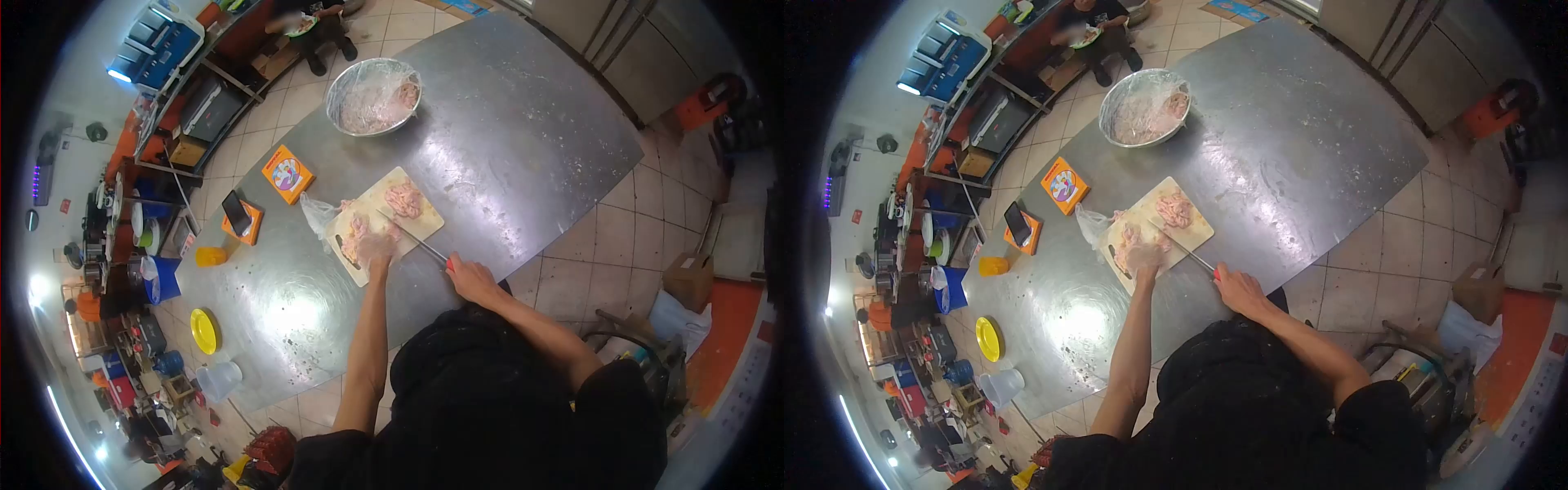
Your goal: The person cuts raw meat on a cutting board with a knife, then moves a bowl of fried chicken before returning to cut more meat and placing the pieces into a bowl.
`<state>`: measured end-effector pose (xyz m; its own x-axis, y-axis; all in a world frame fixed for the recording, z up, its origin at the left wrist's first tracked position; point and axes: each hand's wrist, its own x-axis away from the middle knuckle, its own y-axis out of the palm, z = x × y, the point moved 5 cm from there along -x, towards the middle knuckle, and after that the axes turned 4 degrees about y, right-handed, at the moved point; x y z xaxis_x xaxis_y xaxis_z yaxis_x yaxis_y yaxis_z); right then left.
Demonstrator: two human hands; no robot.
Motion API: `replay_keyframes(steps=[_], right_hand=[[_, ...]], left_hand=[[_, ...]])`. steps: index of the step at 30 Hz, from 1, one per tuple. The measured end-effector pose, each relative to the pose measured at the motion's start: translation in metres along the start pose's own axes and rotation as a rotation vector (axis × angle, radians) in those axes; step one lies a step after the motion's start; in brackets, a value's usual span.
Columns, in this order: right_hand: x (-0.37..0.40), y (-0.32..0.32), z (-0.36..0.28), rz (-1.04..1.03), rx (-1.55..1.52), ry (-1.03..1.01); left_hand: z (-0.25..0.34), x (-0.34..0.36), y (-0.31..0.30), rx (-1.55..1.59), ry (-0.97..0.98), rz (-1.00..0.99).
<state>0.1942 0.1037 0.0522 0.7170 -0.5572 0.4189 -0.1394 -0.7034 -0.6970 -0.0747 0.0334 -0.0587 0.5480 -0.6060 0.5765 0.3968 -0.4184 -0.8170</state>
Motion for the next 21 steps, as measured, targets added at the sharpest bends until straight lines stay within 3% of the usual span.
replay_keyframes(steps=[2,3,5,6,8,9,11,12,14,17,21], right_hand=[[-0.005,-0.002,0.003,0.005,0.01,0.02],[-0.007,-0.005,0.004,0.008,0.004,0.046],[-0.009,-0.009,0.006,0.008,0.003,0.069],[-0.01,-0.01,0.006,0.017,-0.016,0.044],[-0.01,-0.011,0.005,0.021,-0.033,0.019],[-0.006,-0.01,0.003,0.026,-0.05,-0.008],[-0.002,-0.007,0.002,0.026,-0.06,-0.037],[-0.001,-0.001,0.003,0.01,-0.034,-0.03],[-0.001,0.006,0.005,-0.007,-0.001,-0.022],[-0.003,0.013,0.007,-0.041,-0.009,0.02],[-0.015,0.016,0.009,-0.056,-0.06,0.007]], left_hand=[[0.0,0.043,-0.035,0.347,-0.107,0.743],[-0.004,0.048,-0.034,0.349,-0.111,0.741],[-0.009,0.06,-0.043,0.306,0.095,0.884],[-0.01,0.07,-0.053,0.309,0.09,0.885],[-0.011,0.083,-0.062,0.505,0.061,0.588],[-0.009,0.09,-0.07,0.508,0.056,0.584],[-0.006,0.092,-0.071,0.54,-0.108,0.418],[-0.004,0.09,-0.066,0.545,-0.113,0.417],[0.02,0.097,-0.077,0.371,0.421,0.949],[0.034,0.068,-0.057,0.309,0.43,0.837],[0.027,0.059,-0.058,0.357,0.403,0.856]])
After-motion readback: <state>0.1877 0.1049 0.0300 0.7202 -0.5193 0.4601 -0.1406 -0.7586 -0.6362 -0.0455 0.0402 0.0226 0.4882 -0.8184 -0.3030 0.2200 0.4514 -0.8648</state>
